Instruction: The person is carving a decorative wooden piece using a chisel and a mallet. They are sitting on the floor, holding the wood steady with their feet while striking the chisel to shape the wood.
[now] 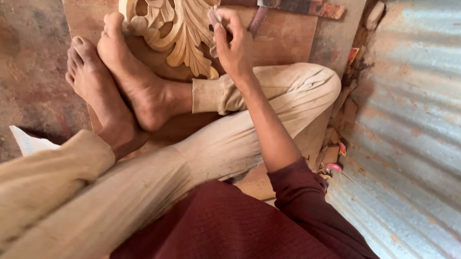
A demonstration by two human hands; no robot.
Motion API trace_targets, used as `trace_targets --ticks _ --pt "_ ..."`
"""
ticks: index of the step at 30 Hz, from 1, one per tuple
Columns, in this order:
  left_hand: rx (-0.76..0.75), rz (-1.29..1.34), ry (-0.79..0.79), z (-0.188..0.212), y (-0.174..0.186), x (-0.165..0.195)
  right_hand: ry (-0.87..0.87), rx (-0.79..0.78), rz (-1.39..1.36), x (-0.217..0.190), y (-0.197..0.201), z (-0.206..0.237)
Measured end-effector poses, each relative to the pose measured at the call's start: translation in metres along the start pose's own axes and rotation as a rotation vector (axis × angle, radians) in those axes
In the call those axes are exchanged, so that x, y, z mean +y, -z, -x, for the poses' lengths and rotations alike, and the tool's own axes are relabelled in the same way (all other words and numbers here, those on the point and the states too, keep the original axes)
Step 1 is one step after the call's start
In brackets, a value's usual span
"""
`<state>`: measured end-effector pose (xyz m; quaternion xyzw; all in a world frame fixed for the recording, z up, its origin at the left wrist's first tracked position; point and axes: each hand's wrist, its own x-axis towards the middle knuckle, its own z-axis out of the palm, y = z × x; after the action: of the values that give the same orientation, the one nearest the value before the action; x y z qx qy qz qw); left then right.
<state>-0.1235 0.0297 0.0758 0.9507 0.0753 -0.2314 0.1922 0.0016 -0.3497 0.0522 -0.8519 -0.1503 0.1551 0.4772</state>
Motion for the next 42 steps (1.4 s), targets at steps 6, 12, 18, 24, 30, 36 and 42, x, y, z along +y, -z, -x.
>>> trace_targets --ticks 6,12,18,24,30,36,42 --pt "-0.041 -0.003 -0.002 0.025 0.005 -0.022 0.285 0.194 0.275 0.011 -0.001 -0.002" --pt "-0.106 -0.056 -0.124 0.020 0.005 -0.025 0.160 0.113 0.382 0.006 0.001 -0.010" --pt "-0.278 -0.104 -0.358 -0.126 -0.030 0.031 0.124 -0.012 0.533 -0.025 0.000 -0.002" --pt "-0.411 -0.094 -0.421 -0.200 -0.061 0.100 0.144 0.002 0.483 -0.032 0.017 0.003" --pt "-0.267 -0.233 -0.462 -0.188 -0.048 0.097 0.321 -0.037 0.634 -0.017 -0.013 -0.028" --pt "-0.361 -0.062 -0.410 -0.185 -0.041 0.103 0.177 -0.046 0.519 -0.009 -0.035 -0.046" --pt "-0.113 -0.417 -0.472 -0.180 -0.032 0.102 0.076 -0.127 0.699 -0.028 -0.033 -0.021"
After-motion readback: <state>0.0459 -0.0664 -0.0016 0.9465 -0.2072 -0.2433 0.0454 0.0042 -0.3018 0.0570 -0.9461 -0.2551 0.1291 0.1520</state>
